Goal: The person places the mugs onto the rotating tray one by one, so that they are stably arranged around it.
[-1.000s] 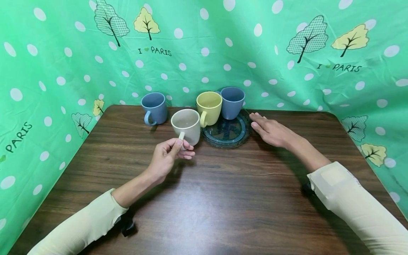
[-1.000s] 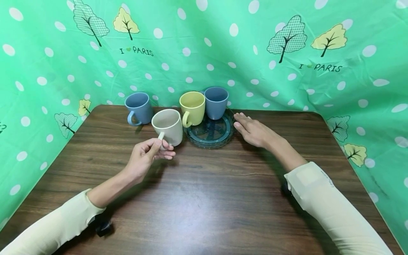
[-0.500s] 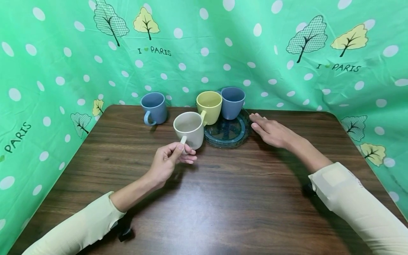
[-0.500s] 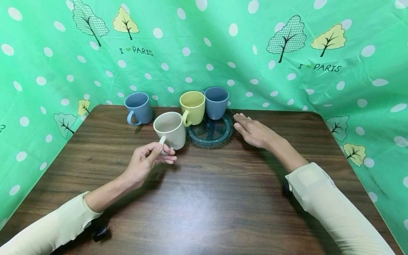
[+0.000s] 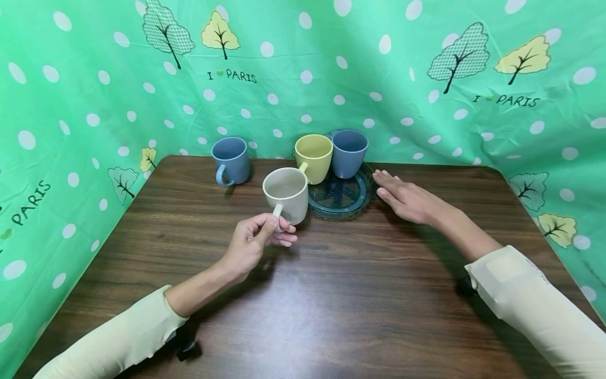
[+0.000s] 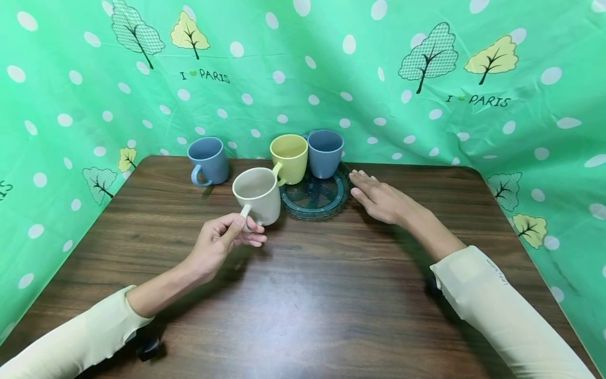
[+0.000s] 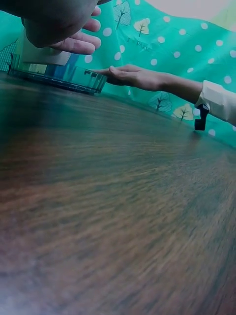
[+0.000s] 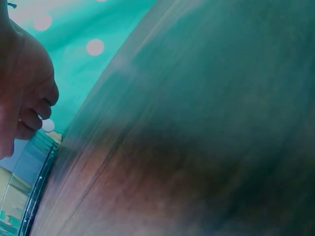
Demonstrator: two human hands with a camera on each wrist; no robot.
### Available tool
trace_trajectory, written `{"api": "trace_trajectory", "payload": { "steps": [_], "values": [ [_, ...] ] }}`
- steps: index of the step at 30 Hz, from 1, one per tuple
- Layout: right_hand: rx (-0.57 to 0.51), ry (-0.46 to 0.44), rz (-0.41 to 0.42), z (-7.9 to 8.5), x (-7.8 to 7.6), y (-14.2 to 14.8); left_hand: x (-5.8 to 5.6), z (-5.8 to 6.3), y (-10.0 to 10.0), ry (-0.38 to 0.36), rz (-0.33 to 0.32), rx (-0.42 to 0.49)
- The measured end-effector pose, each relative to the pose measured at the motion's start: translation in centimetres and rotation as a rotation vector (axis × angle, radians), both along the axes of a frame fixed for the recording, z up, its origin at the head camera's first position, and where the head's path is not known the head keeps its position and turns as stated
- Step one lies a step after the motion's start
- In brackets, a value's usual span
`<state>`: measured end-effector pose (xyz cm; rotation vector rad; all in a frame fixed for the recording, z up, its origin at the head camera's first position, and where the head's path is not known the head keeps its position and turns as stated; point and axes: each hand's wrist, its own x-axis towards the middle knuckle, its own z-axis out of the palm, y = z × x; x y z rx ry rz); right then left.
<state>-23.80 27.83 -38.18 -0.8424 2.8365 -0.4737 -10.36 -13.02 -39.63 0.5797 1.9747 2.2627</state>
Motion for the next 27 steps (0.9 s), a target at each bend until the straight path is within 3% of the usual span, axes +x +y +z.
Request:
{"api": "trace_trajectory", "payload": {
  "steps": [27],
  "values": [
    [0.014,0.037,0.029,0.1,-0.3,0.4,-0.4,0.6,1.7,0.053,-0.065,0.000]
  ]
}}
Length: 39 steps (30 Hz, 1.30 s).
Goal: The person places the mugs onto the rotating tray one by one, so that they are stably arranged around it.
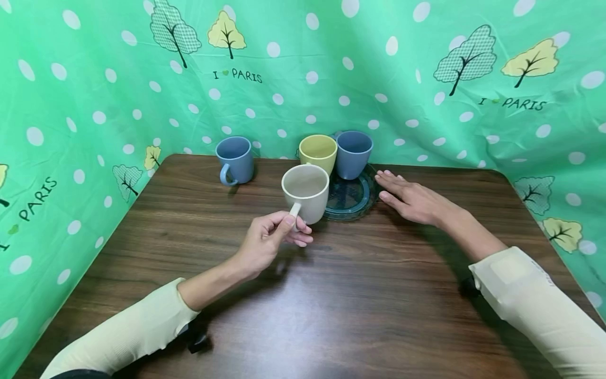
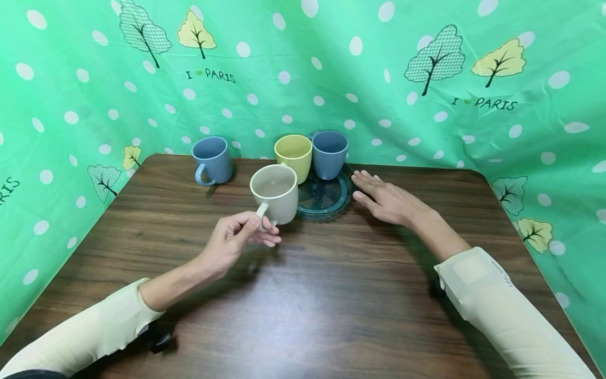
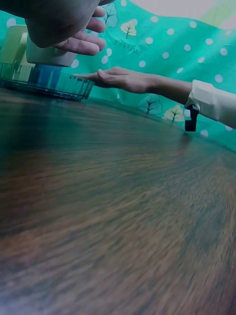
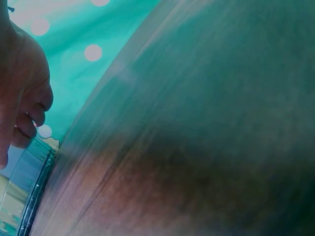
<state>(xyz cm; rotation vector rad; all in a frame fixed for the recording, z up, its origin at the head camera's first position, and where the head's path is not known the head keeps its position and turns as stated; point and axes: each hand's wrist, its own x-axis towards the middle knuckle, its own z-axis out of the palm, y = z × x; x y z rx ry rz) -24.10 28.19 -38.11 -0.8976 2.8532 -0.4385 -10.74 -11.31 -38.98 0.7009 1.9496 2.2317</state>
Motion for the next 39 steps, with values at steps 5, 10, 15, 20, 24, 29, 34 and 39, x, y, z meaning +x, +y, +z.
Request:
{"api": "trace_trajectory", "payload": {
  "steps": [5,10,15,20,24,29,34,39],
  "values": [
    [0.000,0.004,0.001,0.0,0.0,0.0,-0.1,0.2,0.3,0.007,-0.015,0.003],
    [0.000,0.003,0.001,-0.1,0.0,-0.1,-0.4,0.4,0.7,0.010,-0.011,0.003],
    [0.010,-0.005,-0.004,0.0,0.2,0.0,-0.8,0.4,1.2,-0.011,-0.007,0.027],
    [0.012,-0.012,-0.005,0.0,0.4,-0.1,-1.1,0.4,1.6,-0.015,0.003,0.025],
    [0.006,-0.011,-0.009,0.0,0.6,-0.1,-1.5,0.5,2.1,-0.024,0.007,0.019],
    [0.004,-0.012,-0.010,-0.1,0.7,0.1,-2.1,0.5,2.6,-0.028,0.025,0.011],
    [0.007,-0.019,-0.012,0.0,0.7,0.1,-2.9,0.3,2.7,-0.022,0.051,0.008],
    [0.012,-0.026,-0.018,0.1,0.7,0.0,-3.3,0.2,2.7,-0.024,0.077,-0.004]
  ]
}}
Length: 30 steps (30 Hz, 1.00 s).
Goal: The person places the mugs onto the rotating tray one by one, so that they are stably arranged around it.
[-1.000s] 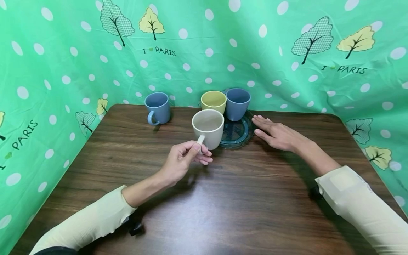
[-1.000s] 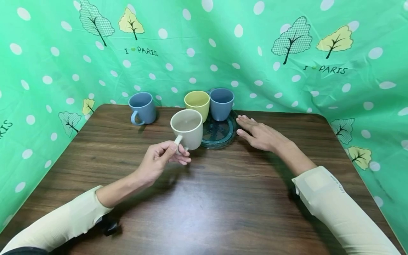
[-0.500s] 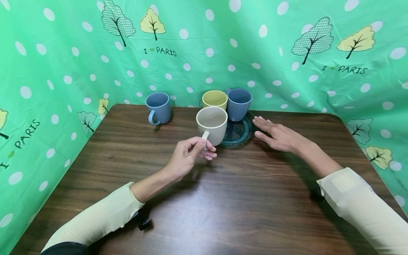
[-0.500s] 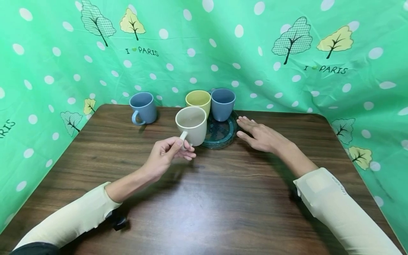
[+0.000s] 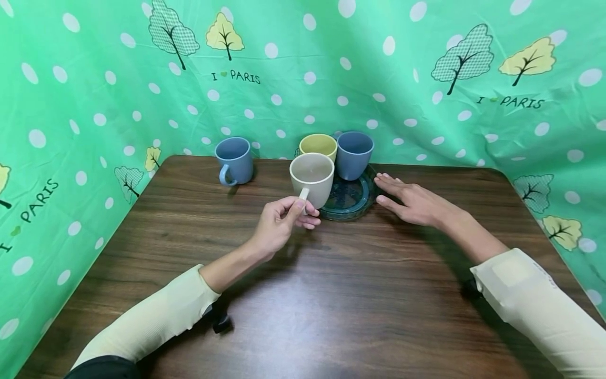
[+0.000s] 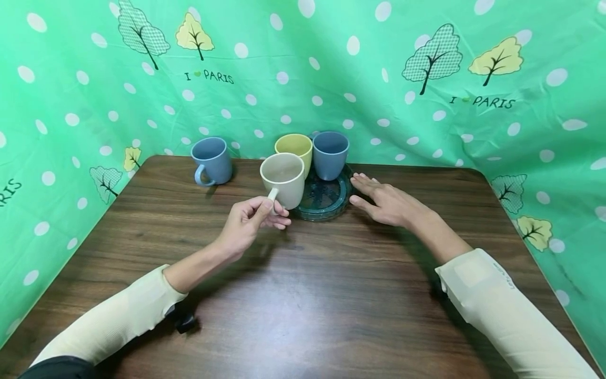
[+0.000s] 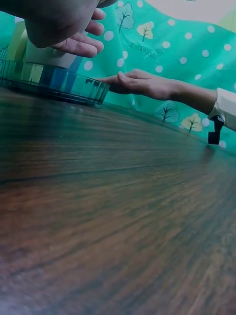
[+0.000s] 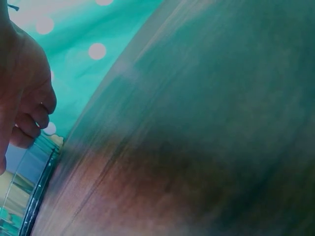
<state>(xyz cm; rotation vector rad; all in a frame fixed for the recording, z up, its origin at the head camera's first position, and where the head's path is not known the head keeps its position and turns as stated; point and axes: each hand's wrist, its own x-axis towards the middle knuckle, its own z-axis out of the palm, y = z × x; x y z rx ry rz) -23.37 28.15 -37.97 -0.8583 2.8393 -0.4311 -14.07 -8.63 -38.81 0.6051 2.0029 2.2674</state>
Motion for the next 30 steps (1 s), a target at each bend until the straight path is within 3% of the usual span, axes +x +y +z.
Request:
{"api": "trace_trajectory", "payload": {
  "steps": [30],
  "values": [
    [-0.016,-0.007,-0.002,0.1,0.2,0.0,-0.8,0.1,1.3,-0.017,0.055,0.011]
  ]
}}
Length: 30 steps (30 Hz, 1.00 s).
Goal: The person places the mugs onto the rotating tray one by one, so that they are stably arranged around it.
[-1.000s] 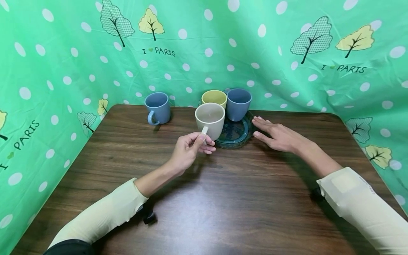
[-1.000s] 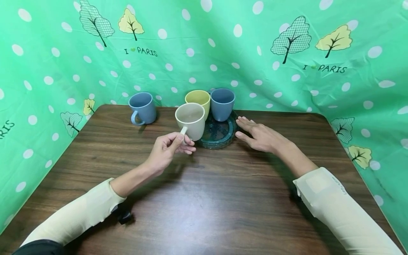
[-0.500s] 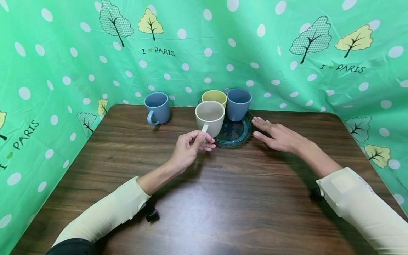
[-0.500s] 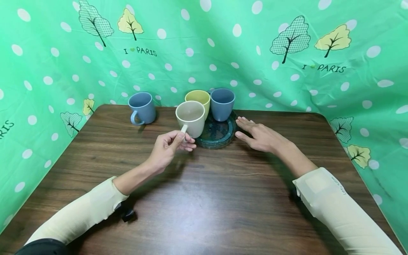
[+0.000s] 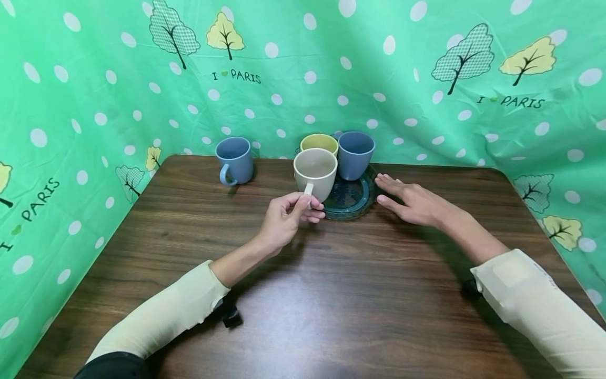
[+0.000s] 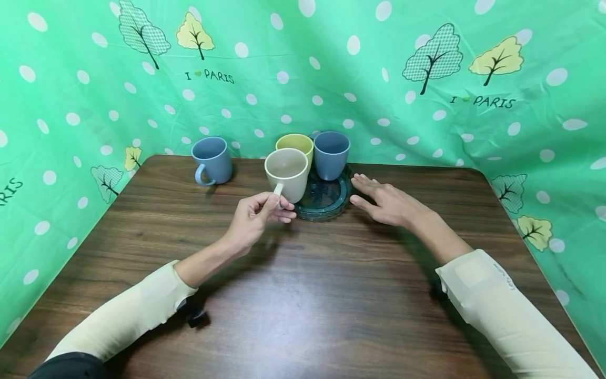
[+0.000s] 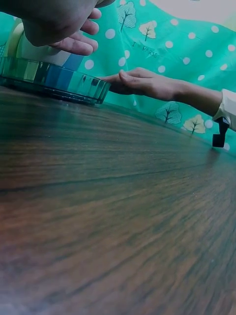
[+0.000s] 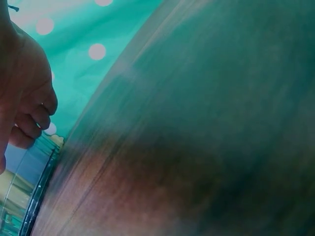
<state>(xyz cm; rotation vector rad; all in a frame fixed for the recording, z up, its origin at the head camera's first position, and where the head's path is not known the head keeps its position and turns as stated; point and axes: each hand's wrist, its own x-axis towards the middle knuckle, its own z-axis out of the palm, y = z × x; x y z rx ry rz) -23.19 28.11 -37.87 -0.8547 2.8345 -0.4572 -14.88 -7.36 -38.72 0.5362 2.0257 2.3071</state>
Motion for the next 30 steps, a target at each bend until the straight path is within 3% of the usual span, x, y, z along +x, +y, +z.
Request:
{"api": "trace_trajectory", "payload": {
  "steps": [23,30],
  "values": [
    [-0.013,0.012,-0.008,-0.1,0.8,0.0,-0.3,-0.3,1.0,0.031,0.050,-0.043],
    [0.002,0.005,-0.008,0.0,1.1,-0.2,-0.3,-0.9,1.6,0.000,0.037,-0.045]
  ]
}}
